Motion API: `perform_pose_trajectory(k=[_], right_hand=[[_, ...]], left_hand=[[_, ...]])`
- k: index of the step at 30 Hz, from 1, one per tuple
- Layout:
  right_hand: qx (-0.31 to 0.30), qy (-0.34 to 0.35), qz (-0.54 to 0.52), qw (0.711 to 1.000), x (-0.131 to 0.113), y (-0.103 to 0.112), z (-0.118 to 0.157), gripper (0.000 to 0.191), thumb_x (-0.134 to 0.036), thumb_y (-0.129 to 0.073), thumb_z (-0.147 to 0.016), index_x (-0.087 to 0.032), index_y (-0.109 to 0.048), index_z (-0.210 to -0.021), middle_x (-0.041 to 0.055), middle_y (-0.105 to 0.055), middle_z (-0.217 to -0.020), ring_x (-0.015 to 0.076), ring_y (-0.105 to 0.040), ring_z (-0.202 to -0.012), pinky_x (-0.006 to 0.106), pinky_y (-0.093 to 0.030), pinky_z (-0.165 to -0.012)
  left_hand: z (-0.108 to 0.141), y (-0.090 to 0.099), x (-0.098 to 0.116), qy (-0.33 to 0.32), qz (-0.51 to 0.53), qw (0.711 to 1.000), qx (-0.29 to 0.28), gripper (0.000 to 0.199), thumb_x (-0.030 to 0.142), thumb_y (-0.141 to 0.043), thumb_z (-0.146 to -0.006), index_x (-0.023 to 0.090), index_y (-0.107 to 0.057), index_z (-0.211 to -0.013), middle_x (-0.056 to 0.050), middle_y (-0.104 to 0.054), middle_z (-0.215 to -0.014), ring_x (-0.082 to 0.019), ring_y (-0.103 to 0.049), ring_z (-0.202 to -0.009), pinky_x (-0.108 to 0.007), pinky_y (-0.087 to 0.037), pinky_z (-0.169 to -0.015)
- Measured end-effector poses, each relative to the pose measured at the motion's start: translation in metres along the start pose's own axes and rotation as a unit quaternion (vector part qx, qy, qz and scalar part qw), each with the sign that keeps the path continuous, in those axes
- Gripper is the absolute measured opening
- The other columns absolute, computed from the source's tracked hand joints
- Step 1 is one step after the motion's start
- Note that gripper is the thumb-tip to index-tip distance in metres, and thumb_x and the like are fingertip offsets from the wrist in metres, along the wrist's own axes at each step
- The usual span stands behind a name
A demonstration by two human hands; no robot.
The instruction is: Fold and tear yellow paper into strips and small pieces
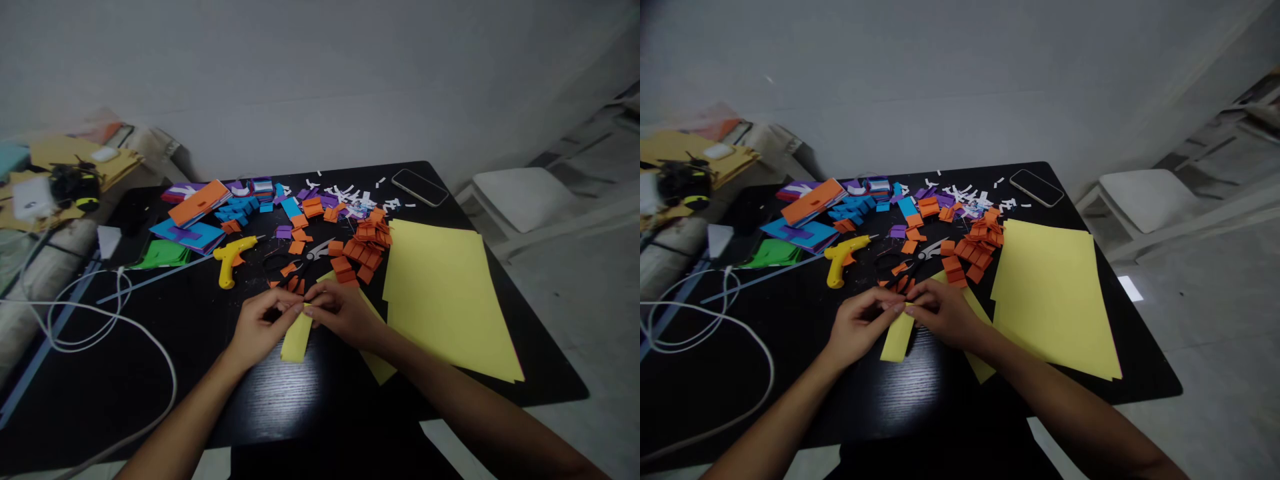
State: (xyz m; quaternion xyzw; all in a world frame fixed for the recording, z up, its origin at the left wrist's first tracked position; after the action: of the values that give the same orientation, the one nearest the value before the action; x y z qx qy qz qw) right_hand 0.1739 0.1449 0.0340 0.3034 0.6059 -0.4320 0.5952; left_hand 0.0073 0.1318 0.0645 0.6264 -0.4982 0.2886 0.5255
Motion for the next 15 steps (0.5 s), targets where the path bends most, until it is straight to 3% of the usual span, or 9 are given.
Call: perform_pose_trajectory(k=[7, 15], right_hand=[[0.045, 0.030, 0.010, 0.998, -0.0030, 0.0070, -0.0004, 0.021, -0.029, -0.078, -0.083, -0.021, -0.068, -0.100, 0.0006, -0.076, -0.083, 0.0157, -0.073, -0.074, 0.029, -0.058, -0.073], [0.077, 0.041, 0.010, 0.996, -0.0024, 0.0100, -0.0001, 0.015, -0.032, -0.079, -0.084, -0.022, -0.074, -0.093, 0.0017, -0.078, -0.086, 0.0163, -0.075, -0.076, 0.029, -0.060, -0.073]], left_hand=[[0.0003, 0.0048, -0.0021, 0.036, 0.022, 0.998, 0.047, 0.002, 0.020, -0.077, -0.086, 0.019, -0.078, -0.086, 0.003, -0.071, -0.064, -0.008, -0.063, -0.053, -0.016, -0.051, -0.053], [0.0002, 0.0036, -0.0023, 0.026, 0.008, 0.999, 0.031, 0.007, 0.022, -0.077, -0.086, 0.019, -0.079, -0.092, -0.001, -0.077, -0.074, -0.012, -0.069, -0.061, -0.020, -0.055, -0.059]])
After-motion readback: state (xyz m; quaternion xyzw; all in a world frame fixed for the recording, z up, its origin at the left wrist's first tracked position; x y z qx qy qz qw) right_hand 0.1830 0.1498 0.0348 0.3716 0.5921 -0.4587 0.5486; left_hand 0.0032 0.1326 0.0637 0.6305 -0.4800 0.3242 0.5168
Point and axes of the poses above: each hand's wrist, its own z-axis away from the middle knuckle, its own y-axis out of the back of the hand, x = y × z, the point moved 5 cm from there along -z, towards the middle knuckle
